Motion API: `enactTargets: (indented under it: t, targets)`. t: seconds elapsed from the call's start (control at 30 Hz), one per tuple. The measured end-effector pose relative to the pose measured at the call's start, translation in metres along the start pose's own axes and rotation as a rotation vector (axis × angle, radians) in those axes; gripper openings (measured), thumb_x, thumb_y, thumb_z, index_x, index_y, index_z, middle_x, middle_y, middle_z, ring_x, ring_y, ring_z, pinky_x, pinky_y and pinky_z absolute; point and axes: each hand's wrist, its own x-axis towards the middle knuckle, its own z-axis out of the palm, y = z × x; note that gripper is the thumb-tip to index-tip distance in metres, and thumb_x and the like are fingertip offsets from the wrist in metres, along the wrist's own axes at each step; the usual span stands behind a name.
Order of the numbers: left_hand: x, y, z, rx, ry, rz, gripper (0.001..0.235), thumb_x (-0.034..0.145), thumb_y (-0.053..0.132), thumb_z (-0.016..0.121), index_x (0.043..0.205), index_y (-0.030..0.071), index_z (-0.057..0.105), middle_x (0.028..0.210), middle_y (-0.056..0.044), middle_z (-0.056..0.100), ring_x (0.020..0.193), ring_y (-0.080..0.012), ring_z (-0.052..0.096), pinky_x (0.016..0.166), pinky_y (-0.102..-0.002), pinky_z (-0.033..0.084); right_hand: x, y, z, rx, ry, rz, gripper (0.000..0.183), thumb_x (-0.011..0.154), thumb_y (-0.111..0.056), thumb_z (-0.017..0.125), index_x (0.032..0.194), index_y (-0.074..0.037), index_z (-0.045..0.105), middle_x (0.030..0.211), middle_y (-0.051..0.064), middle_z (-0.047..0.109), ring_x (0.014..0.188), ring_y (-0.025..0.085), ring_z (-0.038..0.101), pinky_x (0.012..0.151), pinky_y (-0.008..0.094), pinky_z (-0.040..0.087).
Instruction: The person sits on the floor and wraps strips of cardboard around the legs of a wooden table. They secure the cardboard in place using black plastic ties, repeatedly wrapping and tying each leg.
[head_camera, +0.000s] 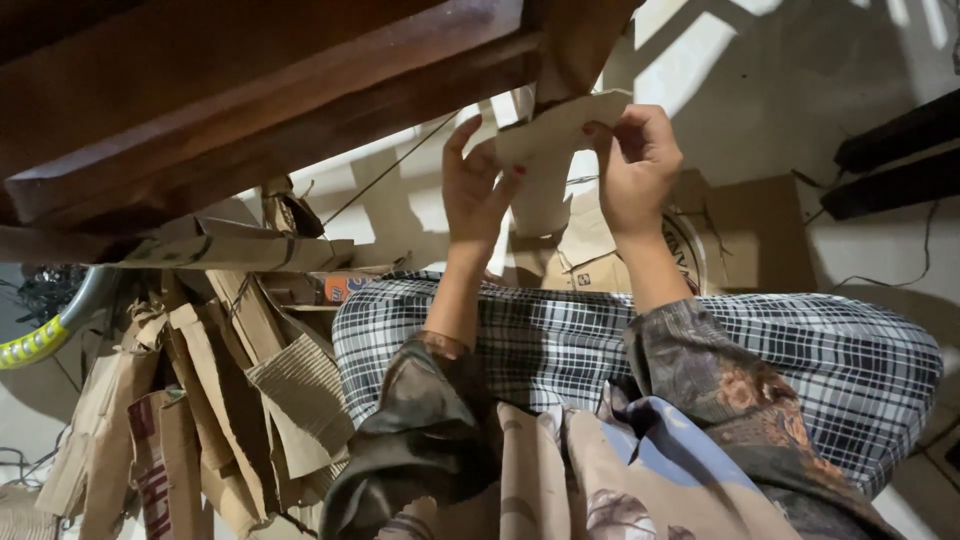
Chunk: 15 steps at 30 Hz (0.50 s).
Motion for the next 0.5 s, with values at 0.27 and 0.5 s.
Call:
enactTargets:
  t: [0.27,0.5]
  targets:
    - [0.011,0.058,0.022,0.181,-0.14,-0.084,0.066,0.088,-0.003,0.078,0.144,0.015,0.048,0.107,-0.003,0.068,0.093,-0.0089,0.064,0.076,-0.023,0.05,-0.001,-0.004,0.0,0.018,0.02,0.044,0.016,0.099,-0.005,0.083,0.099,-0.001,0.067,0.079,0.011,0.07,0.076,0.016,0.069,0.067,0.03,0.058]
    - [0.015,0.081,0.034,0.557,-0.083,-0.233,0.041,0.086,0.013,0.074,0.124,0.022,0.063,0.101,0.001,0.071,0.084,-0.0099,0.063,0.064,-0.021,0.047,-0.008,0.002,0.005,0.026,0.034,0.058,0.014,0.096,0.005,0.082,0.095,0.001,0.068,0.077,0.015,0.071,0.07,0.019,0.072,0.06,0.029,0.059]
